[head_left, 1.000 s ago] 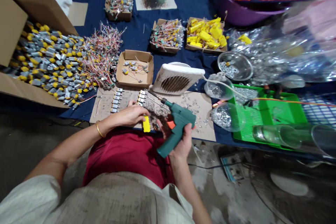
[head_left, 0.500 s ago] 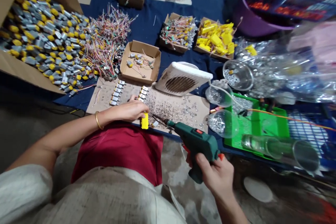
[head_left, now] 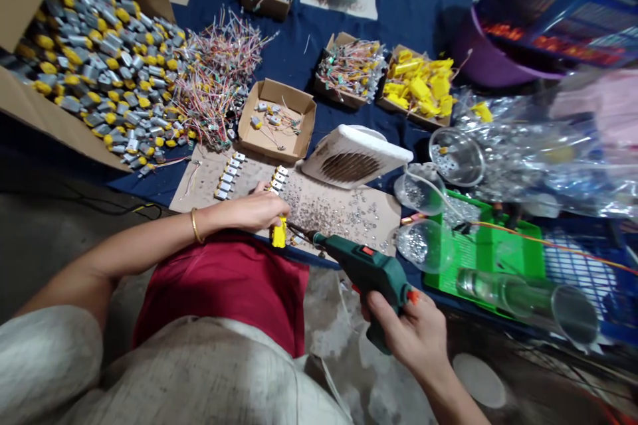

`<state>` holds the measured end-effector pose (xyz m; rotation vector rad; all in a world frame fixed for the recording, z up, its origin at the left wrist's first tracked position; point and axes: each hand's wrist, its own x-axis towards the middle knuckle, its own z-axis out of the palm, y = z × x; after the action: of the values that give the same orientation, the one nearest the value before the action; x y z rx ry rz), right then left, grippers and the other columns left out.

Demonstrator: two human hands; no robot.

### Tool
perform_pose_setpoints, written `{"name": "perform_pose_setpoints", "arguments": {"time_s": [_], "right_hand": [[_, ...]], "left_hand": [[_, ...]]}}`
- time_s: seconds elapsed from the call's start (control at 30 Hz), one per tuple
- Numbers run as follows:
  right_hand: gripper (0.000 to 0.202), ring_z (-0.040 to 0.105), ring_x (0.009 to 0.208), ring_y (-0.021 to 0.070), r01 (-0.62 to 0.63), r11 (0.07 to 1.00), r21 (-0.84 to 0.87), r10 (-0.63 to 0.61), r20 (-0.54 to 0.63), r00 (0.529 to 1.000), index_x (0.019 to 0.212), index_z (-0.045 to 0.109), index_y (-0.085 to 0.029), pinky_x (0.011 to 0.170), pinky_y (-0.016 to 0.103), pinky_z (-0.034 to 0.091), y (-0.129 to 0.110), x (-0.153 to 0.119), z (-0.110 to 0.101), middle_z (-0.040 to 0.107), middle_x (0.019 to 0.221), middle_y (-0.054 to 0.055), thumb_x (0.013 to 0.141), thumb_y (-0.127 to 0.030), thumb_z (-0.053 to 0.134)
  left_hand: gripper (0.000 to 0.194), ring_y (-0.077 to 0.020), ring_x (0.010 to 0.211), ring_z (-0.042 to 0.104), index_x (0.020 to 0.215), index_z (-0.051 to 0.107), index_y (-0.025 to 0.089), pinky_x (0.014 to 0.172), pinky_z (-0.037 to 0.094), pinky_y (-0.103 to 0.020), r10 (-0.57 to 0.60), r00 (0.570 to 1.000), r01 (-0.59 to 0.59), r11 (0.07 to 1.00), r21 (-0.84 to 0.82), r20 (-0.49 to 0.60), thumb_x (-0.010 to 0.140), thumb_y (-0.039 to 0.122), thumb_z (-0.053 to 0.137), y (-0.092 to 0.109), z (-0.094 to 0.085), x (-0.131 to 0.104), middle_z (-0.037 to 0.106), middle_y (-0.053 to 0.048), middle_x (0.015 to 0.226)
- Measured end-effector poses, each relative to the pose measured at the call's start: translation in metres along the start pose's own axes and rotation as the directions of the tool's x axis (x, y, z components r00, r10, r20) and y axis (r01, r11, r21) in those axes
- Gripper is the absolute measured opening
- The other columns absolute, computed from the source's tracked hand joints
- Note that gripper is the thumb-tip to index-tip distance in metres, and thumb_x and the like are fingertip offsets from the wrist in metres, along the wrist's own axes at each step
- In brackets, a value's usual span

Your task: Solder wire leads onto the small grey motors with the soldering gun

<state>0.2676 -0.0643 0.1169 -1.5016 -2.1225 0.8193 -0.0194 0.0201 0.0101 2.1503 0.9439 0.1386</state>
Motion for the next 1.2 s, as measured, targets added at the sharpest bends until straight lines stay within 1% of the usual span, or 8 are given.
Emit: {"name": "perform_pose_setpoints", "arguments": {"time_s": [0.2,0.37,0.57,0.7,0.93,1.2], "right_hand": [[0.046,0.049,0.043,0.012,0.028,1.0,-0.009,-0.027,0.017,0.999,0.05,0.054,-0.02,0.044,0.024,0.037,-0.004,0.006,-0.001,0.052,0.045,0.001,0.091,-0.041,0.056],[0.048,0.049,0.043,0.0121,0.045,0.998,-0.038,-0.045,0.016,0.999,0.048,0.052,-0.02,0.044,0.025,0.037,-0.005,0.008,-0.003,0.052,0.046,0.001,0.091,-0.04,0.055],[0.048,0.046,0.042,0.0121,0.045,0.998,-0.05,-0.043,0.023,0.999,0.048,0.052,-0.02,0.044,0.026,0.036,-0.006,0.009,-0.003,0.049,0.045,0.0,0.09,-0.041,0.057],[0.044,0.047,0.043,0.0123,0.06,0.998,-0.033,-0.059,0.022,0.998,0.05,0.055,-0.02,0.045,0.026,0.037,-0.006,0.01,-0.003,0.051,0.047,0.0,0.089,-0.041,0.058],[0.046,0.05,0.045,0.0132,0.047,0.998,-0.04,-0.046,0.032,0.998,0.05,0.055,-0.02,0.043,0.025,0.037,-0.01,0.015,-0.005,0.052,0.046,0.001,0.089,-0.045,0.058],[0.045,0.046,0.041,0.0129,0.07,0.996,-0.054,-0.068,0.033,0.997,0.051,0.055,-0.021,0.042,0.026,0.035,-0.011,0.018,-0.006,0.049,0.042,0.0,0.089,-0.046,0.058]], "left_hand": [[0.013,-0.0198,0.088,0.059,0.082,0.061,0.018,0.101,0.025,-0.04,0.013,1.0,-0.013,1.0,0.023,-0.018,0.09,0.022,0.05,0.001,-0.001,0.0,0.066,-0.004,0.081],[0.014,-0.0204,0.088,0.059,0.083,0.062,0.018,0.101,0.025,-0.041,0.01,1.0,-0.009,0.999,0.036,-0.012,0.089,0.02,0.049,0.001,-0.001,0.0,0.066,-0.005,0.082],[0.016,-0.0206,0.088,0.06,0.084,0.062,0.018,0.1,0.027,-0.04,0.015,1.0,-0.015,0.999,0.033,-0.015,0.09,0.02,0.048,0.001,-0.001,0.0,0.066,-0.005,0.084],[0.016,-0.0206,0.086,0.06,0.082,0.062,0.018,0.1,0.028,-0.04,0.021,1.0,-0.021,0.999,0.036,-0.013,0.09,0.021,0.047,0.0,-0.001,0.0,0.066,-0.005,0.082],[0.016,-0.0196,0.084,0.058,0.081,0.062,0.018,0.1,0.028,-0.038,0.016,1.0,-0.016,0.999,0.032,-0.017,0.089,0.022,0.049,0.0,0.0,0.001,0.065,-0.005,0.079],[0.018,-0.0201,0.086,0.058,0.081,0.062,0.018,0.1,0.028,-0.039,0.008,1.0,-0.007,1.0,0.026,-0.018,0.09,0.022,0.048,0.003,-0.004,0.0,0.065,-0.005,0.08]]}}
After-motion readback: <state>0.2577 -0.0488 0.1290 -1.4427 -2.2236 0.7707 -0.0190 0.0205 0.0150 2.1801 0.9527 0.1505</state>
